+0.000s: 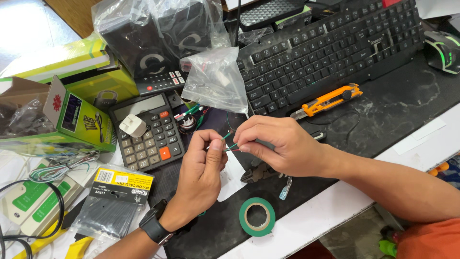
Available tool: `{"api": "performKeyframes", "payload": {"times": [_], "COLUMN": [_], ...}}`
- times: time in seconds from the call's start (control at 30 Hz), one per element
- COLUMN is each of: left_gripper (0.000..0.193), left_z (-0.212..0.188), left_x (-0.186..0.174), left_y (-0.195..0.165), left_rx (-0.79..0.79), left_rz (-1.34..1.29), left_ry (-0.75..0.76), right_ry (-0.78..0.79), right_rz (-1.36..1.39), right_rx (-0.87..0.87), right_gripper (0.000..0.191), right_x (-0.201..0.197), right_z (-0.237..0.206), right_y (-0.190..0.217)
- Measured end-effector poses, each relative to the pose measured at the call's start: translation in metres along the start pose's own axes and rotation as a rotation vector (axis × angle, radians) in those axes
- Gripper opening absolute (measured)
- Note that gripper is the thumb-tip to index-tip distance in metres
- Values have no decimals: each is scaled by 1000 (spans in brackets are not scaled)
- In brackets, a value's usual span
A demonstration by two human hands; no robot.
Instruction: The person strips insulation from green and red wires using pliers, twists the wire ends together, and wraps them with green tape. They then move to a wooden enclosure, position a switching power supply inside it, and connect wires to the supply and a circuit board while holding the enclosure lid.
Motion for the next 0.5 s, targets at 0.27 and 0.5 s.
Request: {"api": "performKeyframes", "payload": {"times": [0.27,0.5], "left_gripper": [16,16], "left_z": [-3,-1], "left_x": [4,2], "left_y": [-8,-9], "left_rx": [63,34], "left_rz": [151,200], "left_ry": [89,-7], "right_ry": [-29,-17], "right_rz": [-56,-99], "right_rx": [-35,-50], "right_gripper": [8,9], "right_x": [0,2], "right_z": [-1,-1], "right_y": [-2,-2]}}
Point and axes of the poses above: each hand's wrist, its own z-axis towards the middle knuckle, its own x-axis out of the palm, y = z × x, the point moved 2 cm from there along z, towards the middle knuckle, and after that the axes turned 14 degrees about -z, right-handed, at the moved point
